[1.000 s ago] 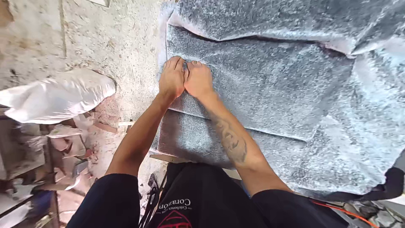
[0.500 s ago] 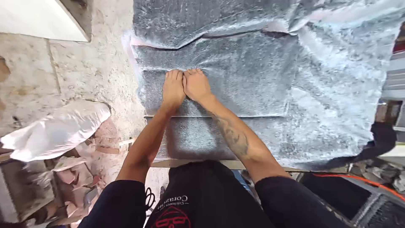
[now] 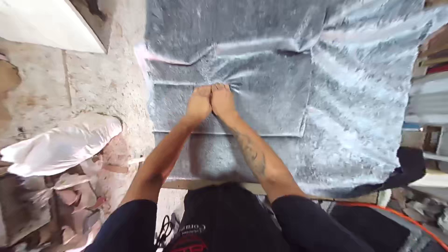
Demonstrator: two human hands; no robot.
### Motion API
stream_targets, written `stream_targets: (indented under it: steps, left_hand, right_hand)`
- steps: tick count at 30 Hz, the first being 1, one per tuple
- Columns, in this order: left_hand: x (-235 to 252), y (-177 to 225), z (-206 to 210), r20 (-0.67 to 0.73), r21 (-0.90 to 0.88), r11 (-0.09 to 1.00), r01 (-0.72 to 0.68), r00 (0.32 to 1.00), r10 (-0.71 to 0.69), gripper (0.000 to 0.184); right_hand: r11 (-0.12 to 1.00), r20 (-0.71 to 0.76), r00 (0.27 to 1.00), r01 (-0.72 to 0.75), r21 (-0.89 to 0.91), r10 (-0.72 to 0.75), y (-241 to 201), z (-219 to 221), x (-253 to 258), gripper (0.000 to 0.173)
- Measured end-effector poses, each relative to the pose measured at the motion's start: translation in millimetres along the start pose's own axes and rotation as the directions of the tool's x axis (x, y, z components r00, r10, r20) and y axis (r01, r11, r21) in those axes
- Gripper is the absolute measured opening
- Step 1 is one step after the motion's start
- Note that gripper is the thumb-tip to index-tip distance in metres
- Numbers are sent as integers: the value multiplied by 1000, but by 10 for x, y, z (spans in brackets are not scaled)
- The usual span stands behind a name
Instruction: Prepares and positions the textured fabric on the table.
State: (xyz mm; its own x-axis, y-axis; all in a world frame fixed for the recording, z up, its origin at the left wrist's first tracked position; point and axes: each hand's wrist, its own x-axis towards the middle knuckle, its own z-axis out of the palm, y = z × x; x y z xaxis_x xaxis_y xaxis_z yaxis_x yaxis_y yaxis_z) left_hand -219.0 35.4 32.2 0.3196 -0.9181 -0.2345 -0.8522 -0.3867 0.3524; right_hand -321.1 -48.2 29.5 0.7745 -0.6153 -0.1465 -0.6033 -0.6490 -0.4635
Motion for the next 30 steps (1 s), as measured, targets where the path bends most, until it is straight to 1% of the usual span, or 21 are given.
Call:
stream_targets:
  steps: [1, 2, 3, 5, 7, 9, 10, 11, 12, 14, 16, 18, 20, 21, 22, 24, 25, 26, 27, 29, 30]
  left_hand:
    - [122, 68, -118, 39, 87, 995, 50, 998, -54, 43]
    - [214, 142, -264, 110, 147, 985, 95, 988, -111, 38]
    - [287, 198, -360, 181, 179, 976, 123, 971, -156, 38]
    - [385, 199, -381, 214, 180, 978, 107, 966, -145, 41]
    - [421, 72, -304, 182, 2, 996, 91, 979, -90, 42]
    - [373, -161, -251, 140, -218, 965, 148, 983, -119, 42]
    - [374, -222, -205, 74, -325, 930, 171, 985, -155, 40]
    - [360, -230, -128, -26, -398, 905, 151, 984, -175, 38]
    - [300, -163, -28, -120, -392, 915, 93, 981, -151, 37]
    - [165, 140, 167, -203, -261, 961, -86, 979, 33, 39]
    - [210, 530, 348, -141, -116, 960, -256, 961, 239, 46]
    - [368, 901, 496, -83, -67, 930, -361, 931, 355, 49]
    - [627, 1218, 583, -79, -84, 920, -382, 923, 376, 50]
    - [718, 1348, 600, -66, -52, 938, -344, 938, 340, 52]
    - [767, 1453, 593, -40, 4, 955, -297, 954, 297, 53]
    - [807, 1653, 447, 92, 153, 967, -202, 978, 189, 50]
    - [884, 1777, 340, 151, 186, 967, -173, 978, 146, 49]
    - [979, 1888, 280, 169, 192, 967, -167, 976, 135, 50]
    - [1049, 1959, 308, 149, 180, 963, -201, 973, 175, 52]
    - [1007, 1898, 564, 50, 68, 931, -359, 933, 356, 49]
    - [998, 1851, 676, 23, -8, 894, -447, 894, 447, 50]
  right_hand:
    - [999, 32, 999, -5, -48, 6, 73, -109, 93, 29]
    - [995, 45, 999, 1, -99, 3, 198, -228, 110, 33]
    - [991, 30, 1000, 2, -133, 2, 376, -335, 61, 39]
    - [988, -72, 997, -21, -151, 11, 795, -438, -28, 40]
    - [990, -161, 986, -58, -128, 37, 904, -327, -7, 42]
    - [998, -162, 985, -65, -11, 62, 546, -80, 42, 42]
    - [998, -151, 987, -54, 29, 58, 425, -7, 83, 41]
    - [999, -134, 991, -17, 52, 24, 423, -12, 118, 40]
    - [997, -95, 995, 34, 68, -27, 552, -90, 82, 41]
    - [995, -54, 995, 83, 49, -81, 1045, -410, -123, 42]
    - [999, -153, 988, -3, -32, -2, 1598, -663, -335, 41]
    - [989, -252, 963, -117, -89, 91, 1855, -682, -422, 41]
    - [975, -318, 935, -199, -98, 159, 1746, -623, -326, 40]
    - [973, -307, 936, -209, -94, 171, 1688, -597, -291, 40]
    - [979, -251, 956, -180, -93, 152, 1708, -626, -312, 39]
    - [992, -87, 991, -104, -69, 98, 1931, -867, -485, 40]
    - [989, -57, 991, -129, -73, 125, 2098, -1053, -551, 41]
    - [977, -69, 979, -197, -84, 192, 2293, -1238, -597, 41]
    - [949, -91, 951, -304, -85, 297, 2517, -1380, -667, 44]
    - [860, -138, 854, -510, -28, 502, 2984, -1412, -933, 53]
    - [814, -210, 795, -581, 4, 568, 3193, -1392, -1075, 56]
